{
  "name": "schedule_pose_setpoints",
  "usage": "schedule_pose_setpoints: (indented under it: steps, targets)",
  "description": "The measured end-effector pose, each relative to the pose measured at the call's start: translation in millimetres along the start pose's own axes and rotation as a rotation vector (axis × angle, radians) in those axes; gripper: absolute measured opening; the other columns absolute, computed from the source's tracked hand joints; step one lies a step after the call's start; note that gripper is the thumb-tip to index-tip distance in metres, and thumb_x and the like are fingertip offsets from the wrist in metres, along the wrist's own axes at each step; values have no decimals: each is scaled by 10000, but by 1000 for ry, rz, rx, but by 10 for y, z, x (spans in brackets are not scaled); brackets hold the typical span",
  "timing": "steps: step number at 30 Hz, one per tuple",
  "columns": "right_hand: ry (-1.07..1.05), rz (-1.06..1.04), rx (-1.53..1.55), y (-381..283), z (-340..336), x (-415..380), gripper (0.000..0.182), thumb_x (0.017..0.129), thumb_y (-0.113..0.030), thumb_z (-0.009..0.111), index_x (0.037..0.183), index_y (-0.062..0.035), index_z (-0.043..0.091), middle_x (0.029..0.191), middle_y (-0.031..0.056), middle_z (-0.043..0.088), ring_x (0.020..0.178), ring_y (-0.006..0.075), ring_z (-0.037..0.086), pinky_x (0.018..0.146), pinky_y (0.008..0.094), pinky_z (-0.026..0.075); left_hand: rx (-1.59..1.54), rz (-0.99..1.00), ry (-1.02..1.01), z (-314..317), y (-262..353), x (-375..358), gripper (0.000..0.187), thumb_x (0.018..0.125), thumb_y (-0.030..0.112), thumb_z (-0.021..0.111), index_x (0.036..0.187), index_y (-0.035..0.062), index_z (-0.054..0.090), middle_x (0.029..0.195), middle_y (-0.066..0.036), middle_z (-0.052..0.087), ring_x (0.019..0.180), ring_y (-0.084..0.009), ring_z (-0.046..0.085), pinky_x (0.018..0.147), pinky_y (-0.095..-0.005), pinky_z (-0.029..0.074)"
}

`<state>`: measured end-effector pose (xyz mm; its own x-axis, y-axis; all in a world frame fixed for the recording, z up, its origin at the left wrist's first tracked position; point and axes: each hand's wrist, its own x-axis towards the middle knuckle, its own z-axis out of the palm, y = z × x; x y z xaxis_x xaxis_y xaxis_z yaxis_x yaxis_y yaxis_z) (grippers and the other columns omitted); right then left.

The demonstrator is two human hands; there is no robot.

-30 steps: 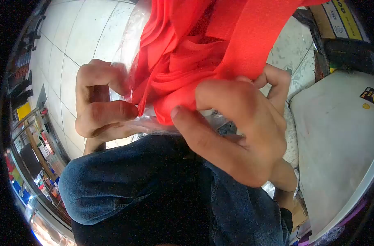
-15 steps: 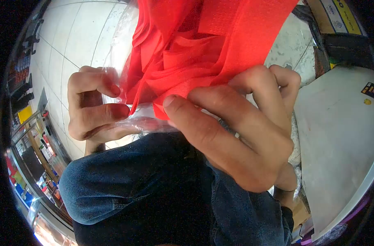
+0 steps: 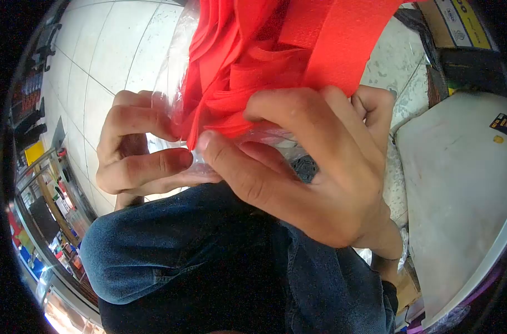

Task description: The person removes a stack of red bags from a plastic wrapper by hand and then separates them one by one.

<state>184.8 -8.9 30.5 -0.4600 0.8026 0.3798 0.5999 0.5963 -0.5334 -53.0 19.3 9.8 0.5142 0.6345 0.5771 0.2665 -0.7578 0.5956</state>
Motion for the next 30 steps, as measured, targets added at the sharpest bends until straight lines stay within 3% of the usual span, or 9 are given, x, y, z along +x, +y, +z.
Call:
schedule_pose_setpoints:
  steps: [4,10,16,18,21,24,30]
  targets:
    - [18,-17,32,49,20,-17,334,663,-67,774,963,-214,759,1090,52,654,856,154,540,673,269,356,-17,25,2,0,-10,11,464,479,271,953,849,146,703,867,-79,608,800,-241,594,643,-328,493]
    - [2,-30,29,47,21,0,302,637,-21,757,905,-157,730,1133,70,679,778,167,547,701,299,356,-17,13,25,9,1,7,456,483,275,951,839,139,700,855,-75,602,784,-233,581,633,-330,481]
    - [15,-126,53,86,25,-26,268,698,-10,732,955,-71,687,942,83,727,688,176,547,746,346,362,-14,4,19,-13,22,7,447,501,268,945,846,128,699,853,-77,598,760,-223,567,631,-326,477]
    - [77,-19,185,39,5,-20,226,751,-18,736,966,-10,664,887,86,733,660,180,554,764,347,372,-29,-5,-11,-39,33,12,444,515,267,942,862,126,704,855,-73,599,765,-223,573,629,-330,482]
    - [97,127,100,-70,20,-5,247,780,1,738,1012,25,657,909,97,734,660,185,572,760,344,385,-63,-11,-8,-7,39,1,415,531,248,938,856,122,712,859,-65,608,775,-223,584,626,-331,491]
    - [96,18,-36,32,38,-10,310,778,21,746,1076,31,660,876,97,731,654,182,585,740,332,390,-100,28,-57,1,18,7,378,554,223,932,852,117,725,871,-62,624,781,-216,595,629,-325,505]
    - [76,40,0,16,6,-5,329,730,58,768,1050,32,697,820,87,717,623,176,570,716,323,384,-121,86,-108,-41,-12,0,365,575,203,926,876,111,741,896,-70,642,777,-197,601,632,-307,517]
